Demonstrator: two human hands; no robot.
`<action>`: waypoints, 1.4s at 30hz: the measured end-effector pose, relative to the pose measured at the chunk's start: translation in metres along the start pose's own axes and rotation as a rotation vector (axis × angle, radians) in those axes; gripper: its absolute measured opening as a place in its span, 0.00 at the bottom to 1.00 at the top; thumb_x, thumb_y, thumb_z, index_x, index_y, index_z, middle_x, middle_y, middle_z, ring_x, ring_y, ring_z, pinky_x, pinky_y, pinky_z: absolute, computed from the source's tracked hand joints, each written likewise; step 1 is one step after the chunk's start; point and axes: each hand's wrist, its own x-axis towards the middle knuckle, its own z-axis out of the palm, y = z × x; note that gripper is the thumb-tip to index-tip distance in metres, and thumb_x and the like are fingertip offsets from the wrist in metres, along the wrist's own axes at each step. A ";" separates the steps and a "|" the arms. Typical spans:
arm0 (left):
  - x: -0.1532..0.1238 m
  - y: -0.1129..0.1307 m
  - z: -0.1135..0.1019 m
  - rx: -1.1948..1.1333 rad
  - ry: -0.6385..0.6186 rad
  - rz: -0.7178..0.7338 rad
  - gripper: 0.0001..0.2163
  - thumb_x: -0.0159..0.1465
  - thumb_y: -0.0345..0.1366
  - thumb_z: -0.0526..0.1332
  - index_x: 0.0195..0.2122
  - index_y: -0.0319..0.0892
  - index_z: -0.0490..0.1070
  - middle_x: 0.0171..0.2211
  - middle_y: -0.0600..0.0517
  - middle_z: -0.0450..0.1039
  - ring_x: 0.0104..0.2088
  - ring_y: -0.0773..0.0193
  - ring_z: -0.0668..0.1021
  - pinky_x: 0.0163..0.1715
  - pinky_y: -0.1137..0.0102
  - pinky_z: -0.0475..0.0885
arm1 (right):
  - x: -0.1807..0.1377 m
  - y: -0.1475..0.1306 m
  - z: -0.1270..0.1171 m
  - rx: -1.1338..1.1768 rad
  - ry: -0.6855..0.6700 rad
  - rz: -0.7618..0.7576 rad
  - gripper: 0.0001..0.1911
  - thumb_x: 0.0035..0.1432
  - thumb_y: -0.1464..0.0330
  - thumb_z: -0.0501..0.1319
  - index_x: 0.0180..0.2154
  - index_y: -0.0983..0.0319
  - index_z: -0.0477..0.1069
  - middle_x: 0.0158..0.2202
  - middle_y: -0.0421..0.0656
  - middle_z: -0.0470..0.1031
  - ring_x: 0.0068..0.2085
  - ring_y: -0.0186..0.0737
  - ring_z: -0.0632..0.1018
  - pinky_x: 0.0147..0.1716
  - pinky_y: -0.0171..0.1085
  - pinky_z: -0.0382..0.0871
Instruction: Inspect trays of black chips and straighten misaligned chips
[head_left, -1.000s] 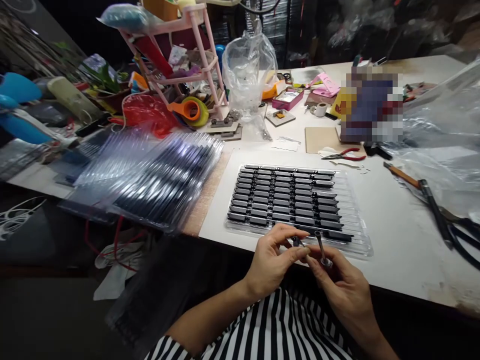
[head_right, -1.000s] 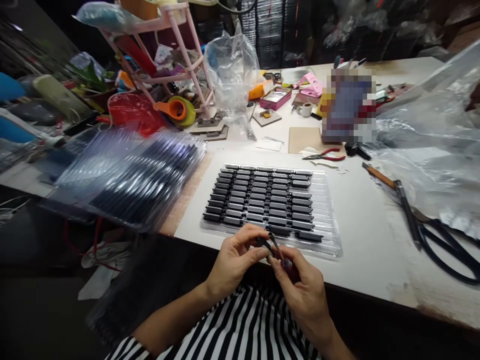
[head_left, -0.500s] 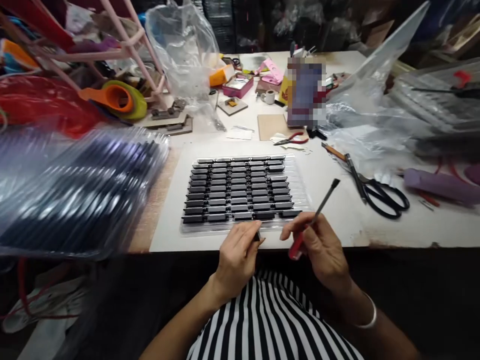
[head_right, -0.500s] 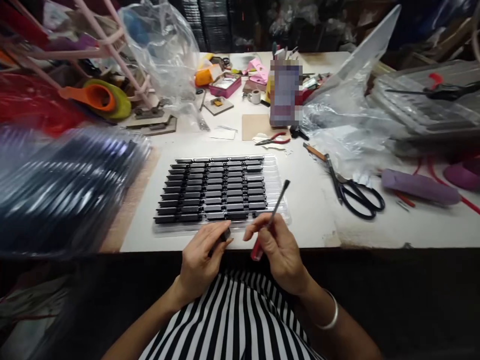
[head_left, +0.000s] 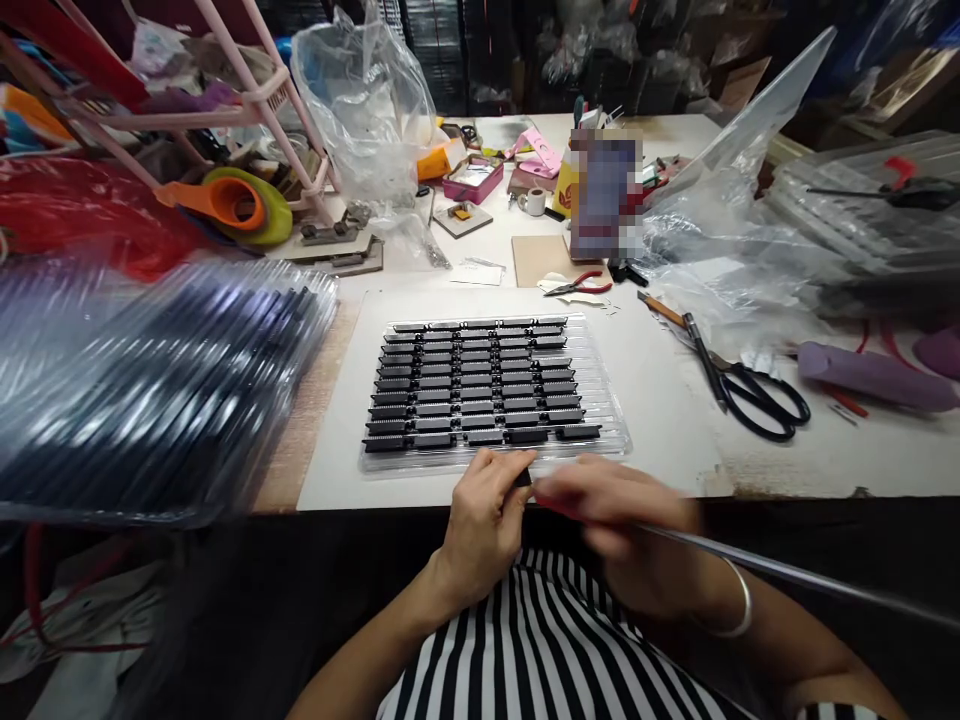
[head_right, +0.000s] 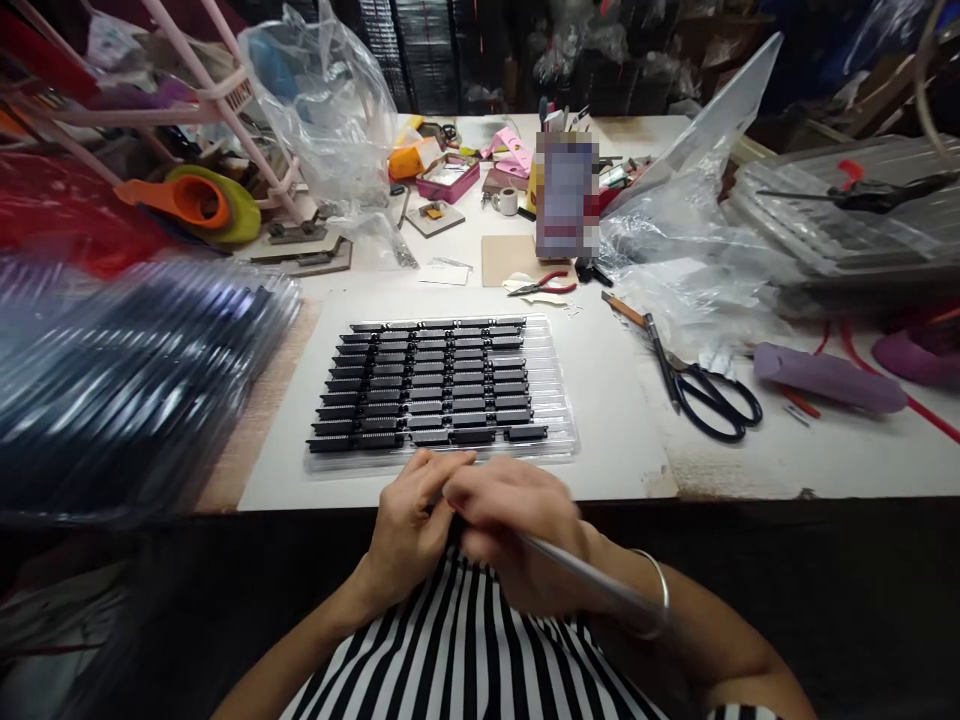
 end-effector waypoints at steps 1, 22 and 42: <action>0.000 0.000 0.000 -0.001 -0.003 -0.005 0.14 0.62 0.23 0.53 0.44 0.43 0.72 0.36 0.50 0.78 0.34 0.61 0.73 0.34 0.64 0.72 | 0.001 0.000 0.001 -0.025 -0.048 -0.001 0.07 0.68 0.68 0.48 0.46 0.56 0.61 0.37 0.44 0.76 0.37 0.39 0.77 0.35 0.39 0.74; -0.001 0.002 -0.013 -0.628 0.023 -0.515 0.12 0.62 0.36 0.61 0.48 0.47 0.71 0.45 0.49 0.73 0.44 0.61 0.77 0.45 0.66 0.74 | 0.005 0.040 -0.012 -0.196 -0.165 0.189 0.07 0.64 0.73 0.52 0.42 0.63 0.66 0.36 0.44 0.67 0.35 0.35 0.70 0.34 0.35 0.67; -0.028 0.000 -0.018 -0.682 -0.377 -0.670 0.14 0.66 0.39 0.55 0.52 0.48 0.67 0.44 0.49 0.75 0.41 0.60 0.77 0.42 0.65 0.72 | 0.002 0.050 -0.028 -0.353 -0.332 0.278 0.03 0.61 0.73 0.57 0.35 0.64 0.69 0.31 0.41 0.69 0.29 0.32 0.70 0.28 0.31 0.62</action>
